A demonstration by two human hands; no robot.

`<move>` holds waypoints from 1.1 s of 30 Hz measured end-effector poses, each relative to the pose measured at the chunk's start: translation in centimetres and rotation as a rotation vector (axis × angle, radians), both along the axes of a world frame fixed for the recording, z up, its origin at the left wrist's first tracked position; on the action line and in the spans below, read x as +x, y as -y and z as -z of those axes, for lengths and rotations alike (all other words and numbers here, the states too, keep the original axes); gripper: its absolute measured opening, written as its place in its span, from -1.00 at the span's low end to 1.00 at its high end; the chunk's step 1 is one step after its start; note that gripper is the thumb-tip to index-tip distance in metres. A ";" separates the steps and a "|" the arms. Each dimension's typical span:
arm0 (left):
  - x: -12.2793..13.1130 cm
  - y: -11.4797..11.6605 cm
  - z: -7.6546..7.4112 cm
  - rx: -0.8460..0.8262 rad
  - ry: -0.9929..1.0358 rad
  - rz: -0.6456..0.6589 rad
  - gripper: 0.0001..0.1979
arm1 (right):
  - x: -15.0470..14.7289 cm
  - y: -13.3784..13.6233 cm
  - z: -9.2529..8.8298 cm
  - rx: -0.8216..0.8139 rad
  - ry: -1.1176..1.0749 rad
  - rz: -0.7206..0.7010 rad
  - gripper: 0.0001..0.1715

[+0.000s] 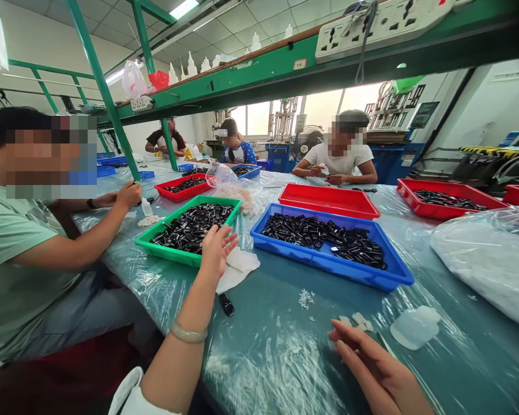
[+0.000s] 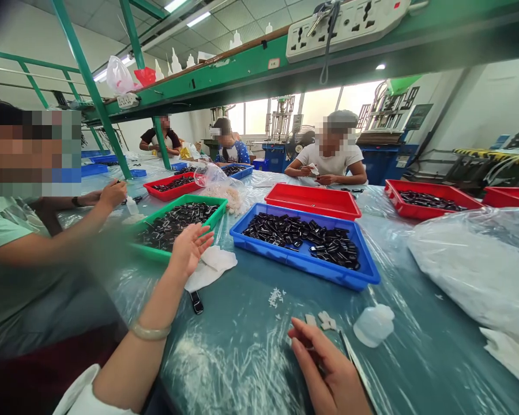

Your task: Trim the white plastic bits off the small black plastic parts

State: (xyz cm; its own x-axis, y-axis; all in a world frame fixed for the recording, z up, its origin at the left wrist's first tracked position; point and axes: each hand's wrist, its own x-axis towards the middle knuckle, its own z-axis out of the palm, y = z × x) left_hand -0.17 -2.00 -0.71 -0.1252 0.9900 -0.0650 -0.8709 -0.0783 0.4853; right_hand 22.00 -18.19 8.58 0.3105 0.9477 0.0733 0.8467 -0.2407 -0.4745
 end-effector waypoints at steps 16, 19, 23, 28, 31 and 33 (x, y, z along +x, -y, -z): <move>0.6 8.7 4.7 -0.081 -1.366 0.189 -0.62 | 0.7 -0.1 0.6 0.009 0.175 -0.116 -0.28; 1.2 9.5 4.1 0.016 -1.370 0.223 -0.71 | 0.6 -0.1 0.7 0.000 0.191 -0.129 -0.28; 2.2 10.3 2.5 0.151 -1.290 0.270 -0.72 | -0.1 0.1 0.5 0.009 0.190 -0.147 -0.32; 3.4 10.7 0.0 0.306 -1.111 0.271 -0.41 | -0.5 0.4 0.3 0.023 0.209 -0.177 -0.36; 3.9 10.8 -1.3 0.365 -1.077 0.270 -0.41 | -0.5 0.4 0.3 0.010 0.217 -0.205 -0.34; 4.1 10.8 -1.9 0.390 -1.058 0.271 -0.46 | -0.5 0.4 0.3 0.004 0.232 -0.217 -0.28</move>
